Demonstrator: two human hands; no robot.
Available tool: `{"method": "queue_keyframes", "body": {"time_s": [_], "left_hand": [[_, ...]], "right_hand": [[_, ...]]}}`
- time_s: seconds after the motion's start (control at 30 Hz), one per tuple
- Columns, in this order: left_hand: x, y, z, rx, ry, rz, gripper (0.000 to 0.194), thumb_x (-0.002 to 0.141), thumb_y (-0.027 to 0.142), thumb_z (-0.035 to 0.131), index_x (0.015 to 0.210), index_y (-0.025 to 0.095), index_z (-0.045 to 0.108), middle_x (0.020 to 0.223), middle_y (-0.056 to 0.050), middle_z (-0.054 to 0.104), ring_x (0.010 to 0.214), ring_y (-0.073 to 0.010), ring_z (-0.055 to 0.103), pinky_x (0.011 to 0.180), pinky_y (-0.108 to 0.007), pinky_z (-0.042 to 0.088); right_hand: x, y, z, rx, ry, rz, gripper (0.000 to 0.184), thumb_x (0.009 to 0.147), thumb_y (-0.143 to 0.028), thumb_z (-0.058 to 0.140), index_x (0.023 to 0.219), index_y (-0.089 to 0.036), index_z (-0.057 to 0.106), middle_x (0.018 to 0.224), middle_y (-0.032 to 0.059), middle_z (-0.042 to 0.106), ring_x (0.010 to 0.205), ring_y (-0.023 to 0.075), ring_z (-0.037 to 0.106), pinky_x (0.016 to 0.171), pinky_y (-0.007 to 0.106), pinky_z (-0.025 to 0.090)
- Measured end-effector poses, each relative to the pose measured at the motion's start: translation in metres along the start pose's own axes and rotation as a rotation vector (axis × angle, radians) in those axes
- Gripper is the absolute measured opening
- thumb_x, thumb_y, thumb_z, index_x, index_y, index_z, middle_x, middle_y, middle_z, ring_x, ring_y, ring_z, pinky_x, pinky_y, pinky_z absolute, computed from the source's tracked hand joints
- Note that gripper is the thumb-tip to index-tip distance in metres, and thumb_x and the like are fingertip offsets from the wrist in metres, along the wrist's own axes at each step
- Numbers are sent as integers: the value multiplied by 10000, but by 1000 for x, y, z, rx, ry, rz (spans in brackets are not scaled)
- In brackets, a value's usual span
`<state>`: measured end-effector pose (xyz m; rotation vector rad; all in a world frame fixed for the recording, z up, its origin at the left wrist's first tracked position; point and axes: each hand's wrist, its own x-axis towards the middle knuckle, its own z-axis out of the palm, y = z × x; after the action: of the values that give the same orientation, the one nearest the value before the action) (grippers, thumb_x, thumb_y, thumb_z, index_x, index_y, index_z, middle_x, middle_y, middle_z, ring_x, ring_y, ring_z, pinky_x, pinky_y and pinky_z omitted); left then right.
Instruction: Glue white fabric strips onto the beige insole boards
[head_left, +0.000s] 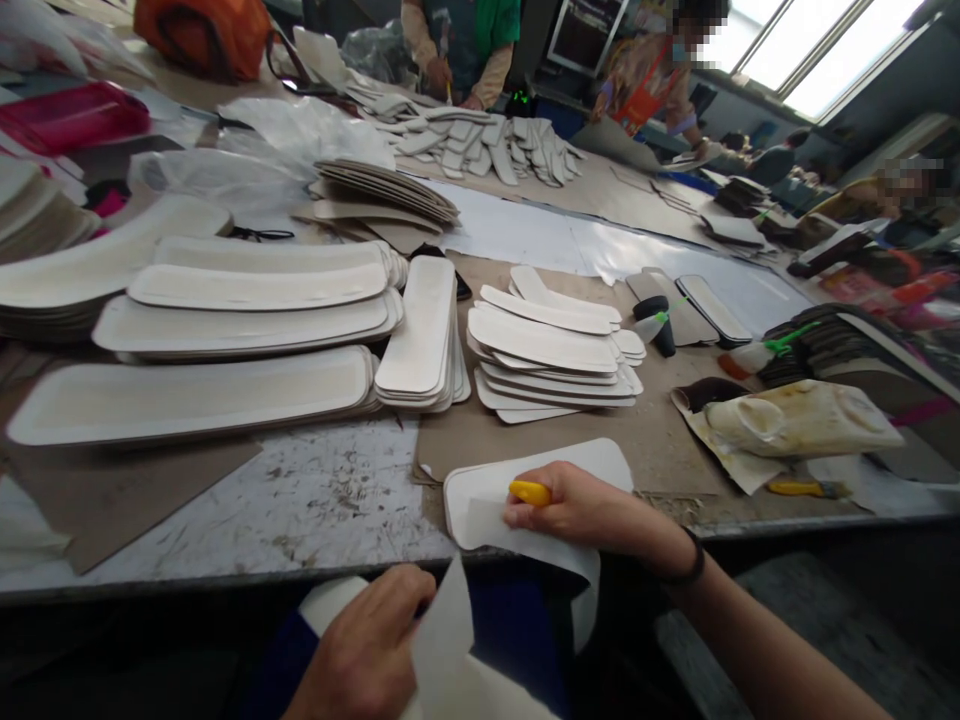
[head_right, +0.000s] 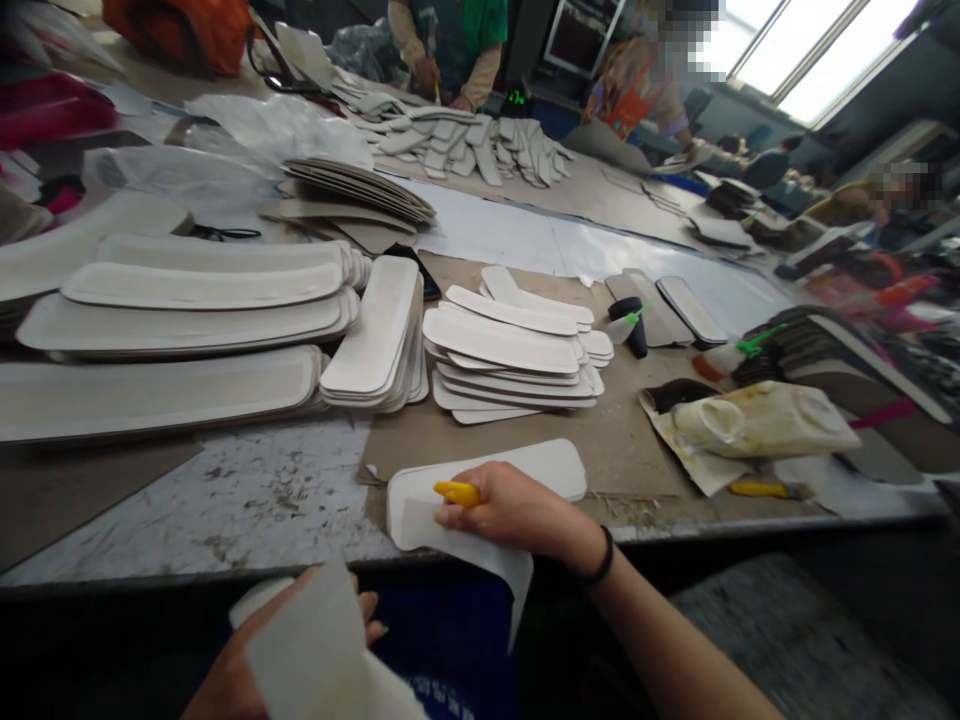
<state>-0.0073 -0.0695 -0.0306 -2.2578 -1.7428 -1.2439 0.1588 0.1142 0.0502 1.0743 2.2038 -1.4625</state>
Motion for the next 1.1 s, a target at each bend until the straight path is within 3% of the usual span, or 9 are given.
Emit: {"method": "queue_keyframes", "body": {"time_s": [0.13,0.3,0.57,0.77,0.97,1.1], "left_hand": [[5,2,8,60,25,72,123,881,182,529,819,146,629,945,-102,699,991,-216,629,884,-323,516],[8,0,23,23,23,82,204,893,142,457,749,141,602,1122,-148,657,1169,-251,541,978,-366,478],[13,-3,31,45,-13,18,214,877,133,459,704,152,584,1157,-163,651,1183,-260,533,981,-393,473],[18,-9,22,97,-213,76,149,850,143,528,723,138,605,1132,-187,668,1080,-304,608,861,-412,555],[14,-13,22,115,-276,76,117,841,90,519,805,134,622,1185,-170,646,1142,-284,570,916,-407,527],[10,-18,24,138,-282,140,185,841,40,469,871,118,634,1207,-168,634,1171,-272,549,930,-397,521]], "right_hand": [[22,-1,0,-113,-13,35,277,803,-373,544,614,-175,498,543,-64,395,508,83,341,469,209,250],[29,-6,-5,-321,-5,105,235,817,-372,553,754,-169,656,603,-14,561,552,116,453,514,220,293],[33,-14,-5,-494,-9,105,253,852,-376,529,876,-196,705,756,59,705,700,178,623,554,229,327],[34,-16,-5,-545,-24,85,241,859,-362,508,881,-206,691,804,66,718,763,199,647,571,233,335],[36,-19,0,-609,-4,49,239,859,-371,512,889,-222,697,798,75,723,774,220,655,582,250,346],[16,-10,-6,-646,26,75,186,831,-350,559,840,-216,688,807,76,715,808,233,649,629,264,367]]}}
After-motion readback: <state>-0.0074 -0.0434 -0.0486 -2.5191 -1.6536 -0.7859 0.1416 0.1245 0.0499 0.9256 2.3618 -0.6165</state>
